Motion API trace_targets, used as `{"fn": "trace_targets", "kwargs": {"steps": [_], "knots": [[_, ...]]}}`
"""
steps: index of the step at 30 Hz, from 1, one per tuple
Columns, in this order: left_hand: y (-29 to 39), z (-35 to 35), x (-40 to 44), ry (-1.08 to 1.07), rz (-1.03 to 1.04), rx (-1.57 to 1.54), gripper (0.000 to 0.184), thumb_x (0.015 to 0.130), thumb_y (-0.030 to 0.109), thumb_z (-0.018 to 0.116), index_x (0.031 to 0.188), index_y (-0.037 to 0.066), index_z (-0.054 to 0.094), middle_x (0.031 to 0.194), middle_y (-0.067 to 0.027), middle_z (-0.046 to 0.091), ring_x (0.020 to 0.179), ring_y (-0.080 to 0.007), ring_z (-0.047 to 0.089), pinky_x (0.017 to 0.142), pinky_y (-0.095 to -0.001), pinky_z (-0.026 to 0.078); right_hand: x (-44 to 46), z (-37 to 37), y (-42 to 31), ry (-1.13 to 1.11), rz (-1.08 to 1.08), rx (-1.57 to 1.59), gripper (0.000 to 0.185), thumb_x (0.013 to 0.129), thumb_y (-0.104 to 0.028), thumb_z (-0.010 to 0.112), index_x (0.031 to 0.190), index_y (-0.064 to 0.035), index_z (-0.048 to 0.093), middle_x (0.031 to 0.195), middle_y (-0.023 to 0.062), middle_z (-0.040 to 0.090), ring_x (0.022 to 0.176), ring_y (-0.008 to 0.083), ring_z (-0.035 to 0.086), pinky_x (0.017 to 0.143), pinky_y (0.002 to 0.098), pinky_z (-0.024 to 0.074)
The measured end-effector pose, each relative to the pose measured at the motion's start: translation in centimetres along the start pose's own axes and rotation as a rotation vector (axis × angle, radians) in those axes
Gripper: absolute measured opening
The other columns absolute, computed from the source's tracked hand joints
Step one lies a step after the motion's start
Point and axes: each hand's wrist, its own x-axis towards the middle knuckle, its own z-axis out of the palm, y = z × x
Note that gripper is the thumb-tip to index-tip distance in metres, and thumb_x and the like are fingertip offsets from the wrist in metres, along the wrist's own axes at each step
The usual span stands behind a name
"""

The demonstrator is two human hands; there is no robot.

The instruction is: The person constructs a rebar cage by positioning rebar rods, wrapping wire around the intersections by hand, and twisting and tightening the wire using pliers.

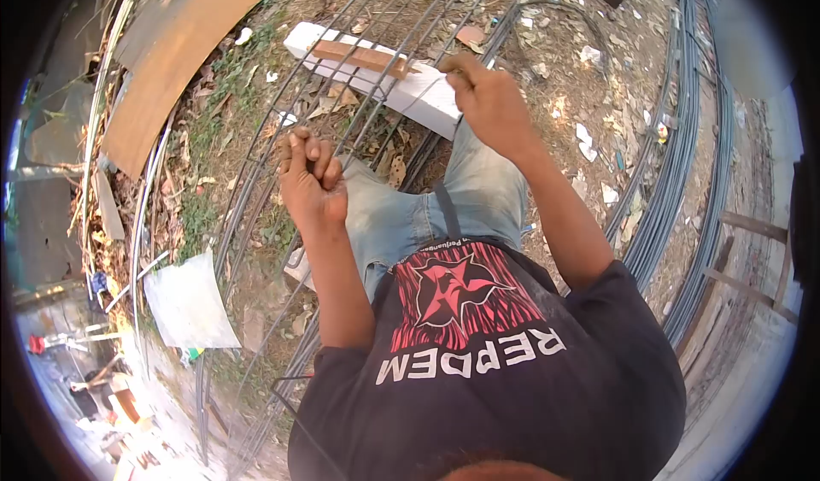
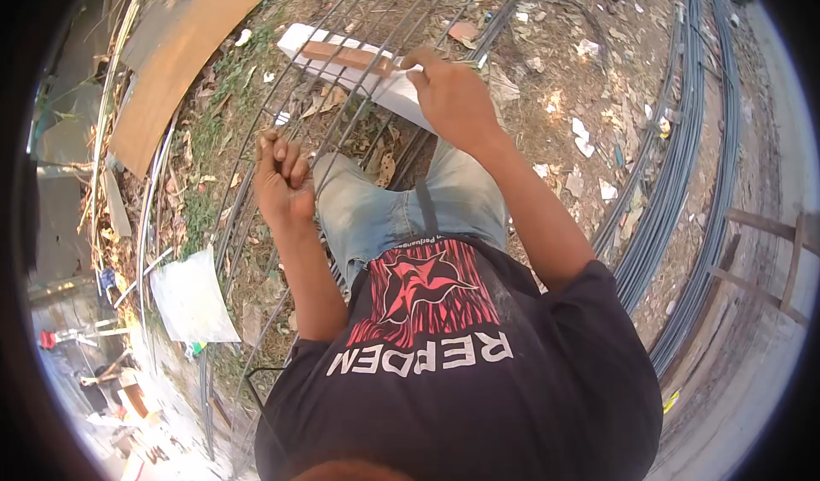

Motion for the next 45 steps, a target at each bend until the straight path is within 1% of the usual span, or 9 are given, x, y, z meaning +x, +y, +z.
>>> {"fn": "trace_targets", "kwargs": {"steps": [4,8,10,13,18,20,34,39,45], "knots": [[1.3,-0.6,3.0,0.06,0.048,0.077,0.018,0.11,0.021,0.053,0.108,0.004,0.059,0.076,0.0004,0.045,0.059,-0.0067,0.031,0.044,-0.0214,0.024,-5.8,4.9,2.8,-0.616,-0.156,0.044,0.02,0.099,-0.017,0.059,0.103,-0.0006,0.069,0.088,0.0163,0.075,0.08,0.0366,0.072,0.073,0.0513,0.0538],[-0.3,-2.8,4.2,0.085,-0.067,-0.054,0.018,0.111,0.02,0.05,0.11,0.003,0.055,0.077,-0.0007,0.043,0.058,-0.0083,0.03,0.043,-0.0226,0.024,-4.4,-0.7,-4.0,-0.52,-0.056,0.803,0.021,0.099,-0.019,0.059,0.105,-0.0006,0.068,0.088,0.0152,0.075,0.082,0.0365,0.072,0.073,0.0505,0.0539],[-0.5,-2.1,3.0,0.034,-0.086,-0.098,0.019,0.112,0.02,0.047,0.109,0.003,0.053,0.078,-0.0015,0.043,0.058,-0.0092,0.03,0.044,-0.0233,0.024,-2.0,0.5,1.5,-0.06,0.097,0.613,0.022,0.101,-0.02,0.059,0.104,-0.0006,0.068,0.084,0.0115,0.074,0.077,0.0303,0.072,0.071,0.0454,0.0535],[0.3,-0.8,3.5,0.019,0.047,0.015,0.017,0.111,0.02,0.05,0.11,0.004,0.056,0.079,-0.0002,0.046,0.059,-0.0083,0.032,0.044,-0.0228,0.026,-4.7,5.4,7.3,-0.28,-0.039,-0.023,0.027,0.101,-0.025,0.058,0.099,-0.001,0.071,0.077,0.0079,0.071,0.069,0.0199,0.065,0.069,0.0402,0.0509],[1.8,-4.0,6.5,0.114,0.031,-0.117,0.02,0.111,0.02,0.049,0.108,0.002,0.055,0.079,-0.0024,0.044,0.059,-0.0105,0.03,0.044,-0.0232,0.025,-6.3,1.9,-2.5,-0.571,-0.412,0.977,0.027,0.102,-0.027,0.063,0.102,-0.0008,0.071,0.078,0.0055,0.069,0.072,0.0126,0.061,0.069,0.0333,0.0494],[2.2,-2.7,4.9,0.085,0.091,-0.089,0.019,0.112,0.02,0.048,0.108,0.002,0.055,0.079,-0.0023,0.044,0.06,-0.0107,0.031,0.044,-0.023,0.025,-4.4,0.9,-1.1,-0.381,-0.025,1.191,0.025,0.102,-0.025,0.063,0.102,-0.0014,0.071,0.072,0.0033,0.063,0.067,0.009,0.057,0.064,0.0301,0.0466],[-6.8,0.6,0.0,0.136,0.23,0.223,0.023,0.108,0.025,0.058,0.112,0.004,0.066,0.092,-0.0061,0.068,0.085,-0.016,0.064,0.074,-0.0287,0.052,-2.4,7.9,4.4,-0.74,-0.154,0.527,0.035,0.105,-0.03,0.056,0.119,-0.0002,0.067,0.077,0.0068,0.064,0.071,0.0178,0.061,0.07,0.034,0.0501],[-6.2,-8.1,4.6,0.309,0.398,1.266,0.043,0.106,0.04,0.058,0.113,-0.001,0.07,0.102,-0.0154,0.075,0.094,-0.0254,0.071,0.085,-0.0372,0.055,3.7,7.2,9.8,-0.115,0.434,1.063,0.031,0.11,-0.025,0.047,0.114,-0.003,0.068,0.068,-0.0026,0.054,0.054,0.0081,0.046,0.047,0.0264,0.0355],[-7.4,-11.3,7.0,0.377,-0.041,1.893,0.073,0.093,0.073,0.056,0.098,0.004,0.078,0.086,-0.0224,0.074,0.087,-0.0375,0.073,0.08,-0.0454,0.056,10.0,15.9,21.3,0.294,0.595,0.486,0.029,0.107,-0.023,0.047,0.107,-0.004,0.07,0.075,0.0095,0.067,0.063,0.0253,0.064,0.059,0.0405,0.0493]]}}
